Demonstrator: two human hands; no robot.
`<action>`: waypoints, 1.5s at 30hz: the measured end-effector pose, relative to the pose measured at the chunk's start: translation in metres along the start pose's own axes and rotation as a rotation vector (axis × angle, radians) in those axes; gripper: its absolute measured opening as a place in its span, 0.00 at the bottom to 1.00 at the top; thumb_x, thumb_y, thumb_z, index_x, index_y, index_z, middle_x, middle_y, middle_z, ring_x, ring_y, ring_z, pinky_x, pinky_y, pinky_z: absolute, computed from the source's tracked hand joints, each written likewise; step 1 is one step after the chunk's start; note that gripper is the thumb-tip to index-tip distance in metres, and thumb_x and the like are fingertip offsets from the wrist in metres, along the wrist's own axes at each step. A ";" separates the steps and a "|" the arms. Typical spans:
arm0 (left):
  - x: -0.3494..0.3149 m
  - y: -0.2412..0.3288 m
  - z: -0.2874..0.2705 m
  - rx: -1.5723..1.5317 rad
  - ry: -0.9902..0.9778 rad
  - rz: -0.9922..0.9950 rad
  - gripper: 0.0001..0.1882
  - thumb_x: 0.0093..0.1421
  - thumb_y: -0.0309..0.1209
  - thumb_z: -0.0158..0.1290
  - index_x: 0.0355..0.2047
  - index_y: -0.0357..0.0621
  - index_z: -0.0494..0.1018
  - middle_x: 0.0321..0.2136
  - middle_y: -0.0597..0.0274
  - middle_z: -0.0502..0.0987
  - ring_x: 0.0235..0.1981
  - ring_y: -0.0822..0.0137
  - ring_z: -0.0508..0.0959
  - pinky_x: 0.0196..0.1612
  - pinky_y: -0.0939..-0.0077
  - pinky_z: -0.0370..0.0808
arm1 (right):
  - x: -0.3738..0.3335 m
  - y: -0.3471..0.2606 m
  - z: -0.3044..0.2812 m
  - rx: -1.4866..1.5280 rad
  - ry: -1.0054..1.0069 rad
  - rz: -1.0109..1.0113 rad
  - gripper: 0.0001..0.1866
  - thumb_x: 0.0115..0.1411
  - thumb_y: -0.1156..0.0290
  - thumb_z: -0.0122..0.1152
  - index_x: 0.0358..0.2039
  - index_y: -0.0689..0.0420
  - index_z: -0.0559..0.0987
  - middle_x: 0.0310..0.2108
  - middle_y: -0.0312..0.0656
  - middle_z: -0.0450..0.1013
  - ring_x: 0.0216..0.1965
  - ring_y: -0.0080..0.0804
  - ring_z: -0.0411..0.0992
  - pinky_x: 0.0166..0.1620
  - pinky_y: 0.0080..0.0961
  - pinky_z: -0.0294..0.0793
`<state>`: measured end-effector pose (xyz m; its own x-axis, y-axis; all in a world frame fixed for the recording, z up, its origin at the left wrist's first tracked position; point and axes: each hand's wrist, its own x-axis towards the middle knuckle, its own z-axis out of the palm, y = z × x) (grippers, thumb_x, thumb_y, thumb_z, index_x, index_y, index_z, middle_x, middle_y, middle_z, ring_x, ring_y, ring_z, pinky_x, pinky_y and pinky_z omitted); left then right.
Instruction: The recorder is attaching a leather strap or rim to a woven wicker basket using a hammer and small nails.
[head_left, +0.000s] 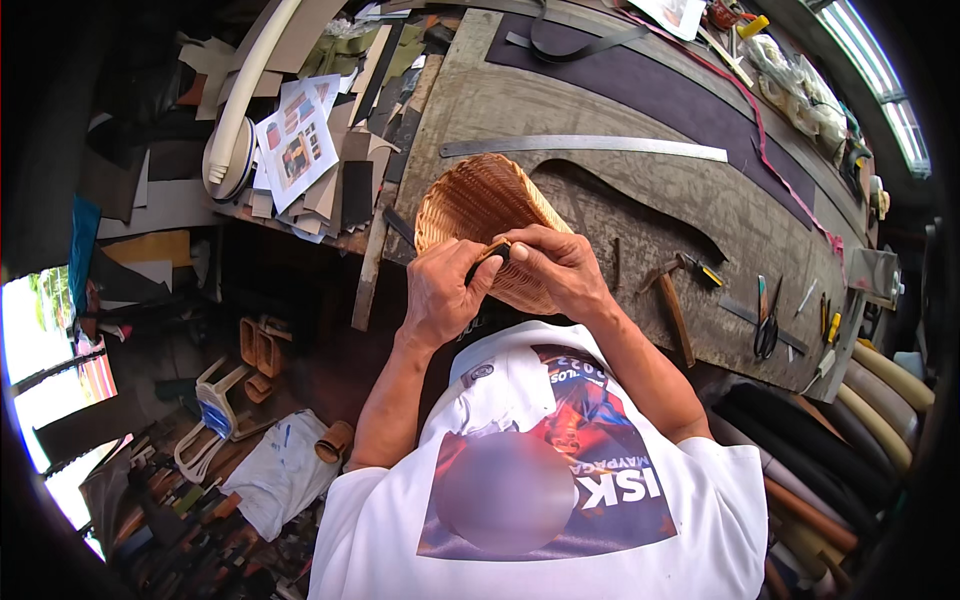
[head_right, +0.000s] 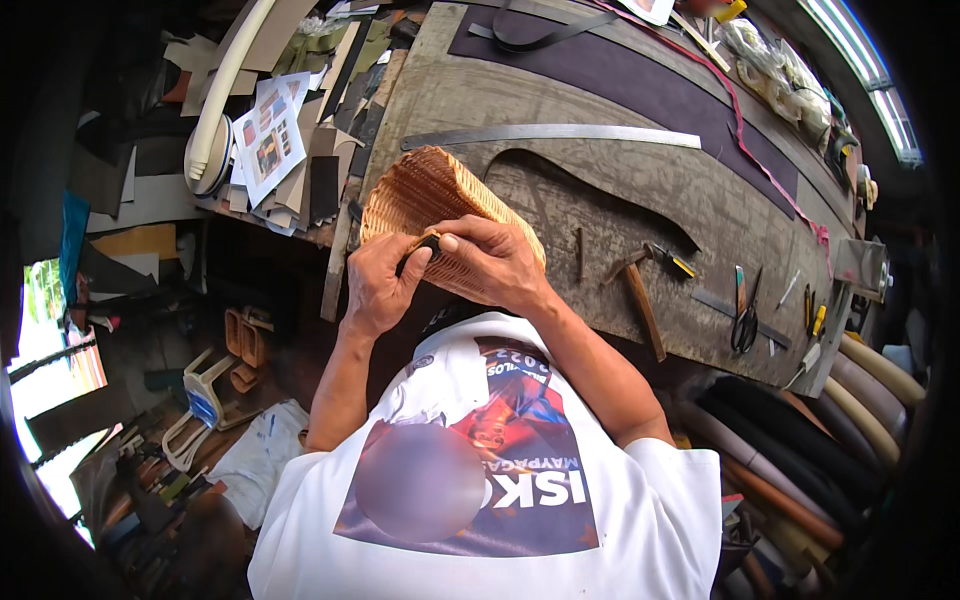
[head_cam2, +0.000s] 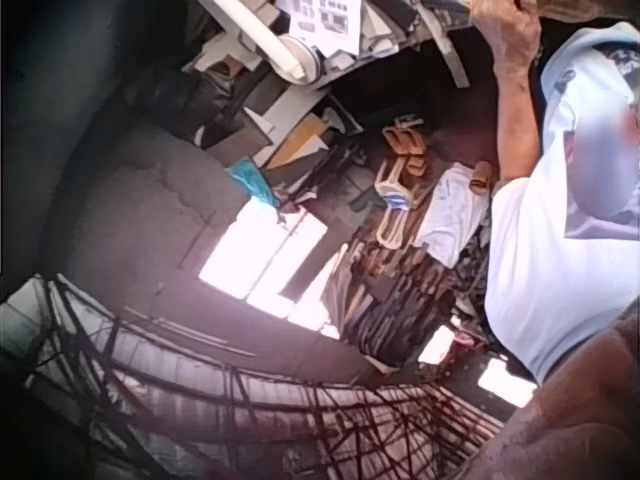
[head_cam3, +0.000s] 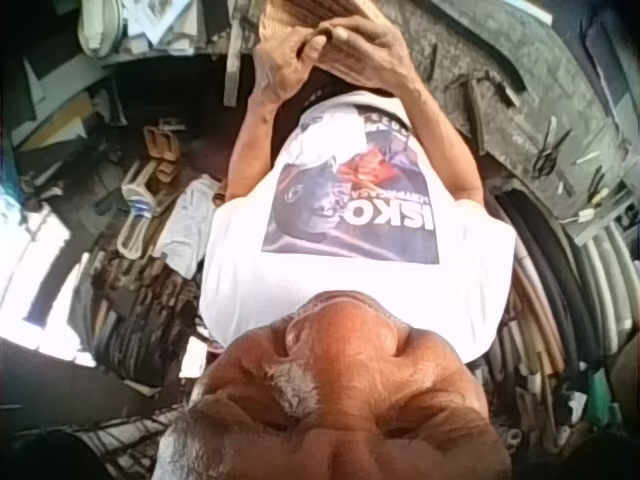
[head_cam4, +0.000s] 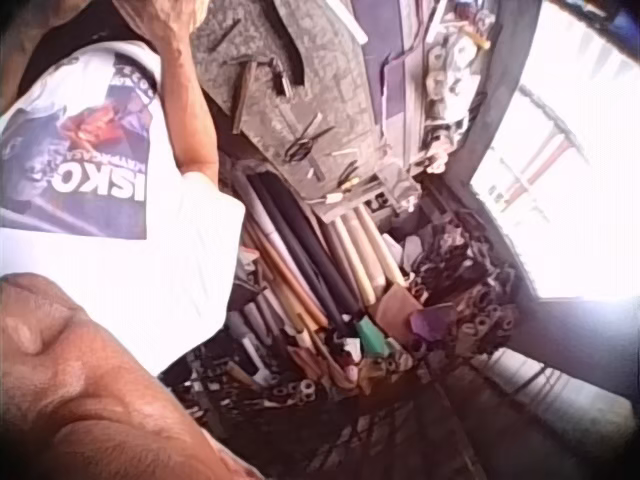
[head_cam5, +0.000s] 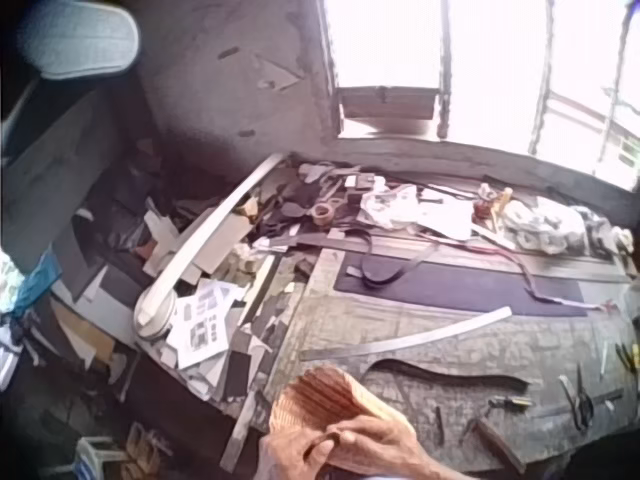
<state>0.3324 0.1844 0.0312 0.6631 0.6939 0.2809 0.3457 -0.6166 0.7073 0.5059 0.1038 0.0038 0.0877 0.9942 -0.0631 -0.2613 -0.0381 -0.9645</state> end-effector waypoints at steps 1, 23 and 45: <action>0.003 0.000 -0.001 -0.017 0.001 -0.046 0.14 0.63 0.39 0.57 0.31 0.39 0.76 0.22 0.55 0.76 0.25 0.53 0.77 0.29 0.63 0.72 | 0.003 -0.001 0.000 0.063 -0.002 0.044 0.13 0.67 0.70 0.57 0.48 0.64 0.79 0.41 0.38 0.79 0.42 0.20 0.73 0.47 0.19 0.73; 0.046 -0.047 -0.008 -0.190 -0.078 -0.334 0.20 0.66 0.44 0.55 0.32 0.36 0.74 0.19 0.62 0.69 0.23 0.75 0.64 0.27 0.73 0.66 | 0.081 -0.013 -0.008 -0.109 -0.002 0.165 0.19 0.64 0.61 0.63 0.44 0.65 0.82 0.35 0.40 0.80 0.36 0.22 0.74 0.41 0.23 0.75; 0.055 -0.028 -0.003 -0.178 -0.151 -0.227 0.14 0.68 0.36 0.51 0.39 0.34 0.75 0.24 0.59 0.75 0.27 0.73 0.72 0.32 0.75 0.70 | 0.067 -0.001 -0.023 0.126 0.046 0.081 0.18 0.63 0.62 0.64 0.44 0.65 0.82 0.36 0.41 0.79 0.37 0.22 0.73 0.43 0.22 0.73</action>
<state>0.3576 0.2408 0.0287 0.6776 0.7354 0.0129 0.3834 -0.3681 0.8470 0.5345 0.1685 -0.0050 0.1043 0.9826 -0.1537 -0.3876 -0.1022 -0.9161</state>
